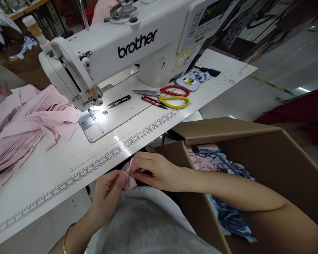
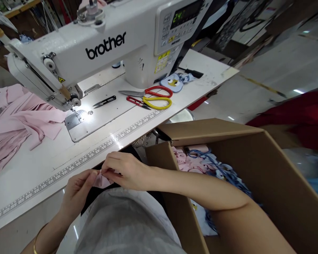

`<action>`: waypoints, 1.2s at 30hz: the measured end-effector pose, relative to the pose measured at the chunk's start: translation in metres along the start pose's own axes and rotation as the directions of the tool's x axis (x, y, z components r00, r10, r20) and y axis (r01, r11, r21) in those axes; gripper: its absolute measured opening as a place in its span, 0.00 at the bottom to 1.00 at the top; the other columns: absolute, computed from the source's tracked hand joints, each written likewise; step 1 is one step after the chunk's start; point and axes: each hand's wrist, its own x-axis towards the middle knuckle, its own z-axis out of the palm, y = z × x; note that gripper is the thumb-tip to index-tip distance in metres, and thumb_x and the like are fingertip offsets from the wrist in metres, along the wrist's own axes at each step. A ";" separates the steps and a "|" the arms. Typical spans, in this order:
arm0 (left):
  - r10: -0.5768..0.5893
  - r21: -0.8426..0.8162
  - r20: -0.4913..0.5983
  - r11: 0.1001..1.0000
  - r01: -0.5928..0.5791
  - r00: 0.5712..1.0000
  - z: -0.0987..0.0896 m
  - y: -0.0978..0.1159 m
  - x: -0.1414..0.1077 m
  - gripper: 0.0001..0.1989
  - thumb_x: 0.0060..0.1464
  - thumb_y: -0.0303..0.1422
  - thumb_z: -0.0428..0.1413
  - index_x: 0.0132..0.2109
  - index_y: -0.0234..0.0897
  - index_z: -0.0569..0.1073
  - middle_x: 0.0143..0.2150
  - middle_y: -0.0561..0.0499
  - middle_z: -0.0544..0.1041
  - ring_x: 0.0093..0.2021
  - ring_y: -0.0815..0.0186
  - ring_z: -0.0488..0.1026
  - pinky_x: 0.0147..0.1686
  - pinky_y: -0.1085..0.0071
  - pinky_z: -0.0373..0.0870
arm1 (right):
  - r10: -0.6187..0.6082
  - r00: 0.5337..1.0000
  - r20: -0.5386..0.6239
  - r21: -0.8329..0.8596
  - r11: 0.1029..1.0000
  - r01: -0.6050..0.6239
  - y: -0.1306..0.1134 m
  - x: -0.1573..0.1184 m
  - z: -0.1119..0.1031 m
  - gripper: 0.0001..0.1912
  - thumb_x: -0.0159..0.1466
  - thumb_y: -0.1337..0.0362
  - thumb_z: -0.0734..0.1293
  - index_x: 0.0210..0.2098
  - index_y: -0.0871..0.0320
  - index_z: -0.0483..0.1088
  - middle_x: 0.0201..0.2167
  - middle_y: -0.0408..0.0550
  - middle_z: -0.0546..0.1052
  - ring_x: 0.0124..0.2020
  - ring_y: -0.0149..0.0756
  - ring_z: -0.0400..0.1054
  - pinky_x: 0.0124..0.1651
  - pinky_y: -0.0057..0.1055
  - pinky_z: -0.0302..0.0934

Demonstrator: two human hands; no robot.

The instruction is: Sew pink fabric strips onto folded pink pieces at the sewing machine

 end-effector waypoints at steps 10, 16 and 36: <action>-0.261 -0.079 0.252 0.954 0.289 0.932 -0.002 0.003 -0.002 0.13 0.53 0.40 0.51 0.27 0.35 0.67 0.20 0.56 0.67 0.19 0.74 0.60 0.20 0.77 0.56 | 0.330 0.761 0.558 0.548 0.542 -0.637 0.036 0.003 -0.004 0.13 0.52 0.65 0.68 0.34 0.63 0.62 0.26 0.41 0.66 0.26 0.25 0.60 0.27 0.23 0.56; -0.240 -0.166 0.296 0.940 0.297 0.925 0.001 0.010 -0.002 0.13 0.53 0.40 0.53 0.28 0.34 0.68 0.19 0.54 0.70 0.21 0.73 0.65 0.23 0.77 0.60 | 0.216 0.779 0.588 0.489 0.673 -0.556 0.022 0.003 0.002 0.20 0.58 0.58 0.65 0.45 0.63 0.60 0.32 0.46 0.70 0.31 0.28 0.63 0.33 0.26 0.58; -0.242 -0.071 0.195 0.963 0.260 0.950 -0.014 0.001 0.006 0.07 0.47 0.36 0.58 0.30 0.36 0.74 0.20 0.55 0.70 0.19 0.74 0.59 0.20 0.77 0.57 | 0.230 0.897 0.377 0.038 0.964 -0.264 -0.015 0.008 -0.011 0.08 0.64 0.71 0.56 0.32 0.64 0.66 0.24 0.45 0.73 0.23 0.26 0.64 0.26 0.22 0.55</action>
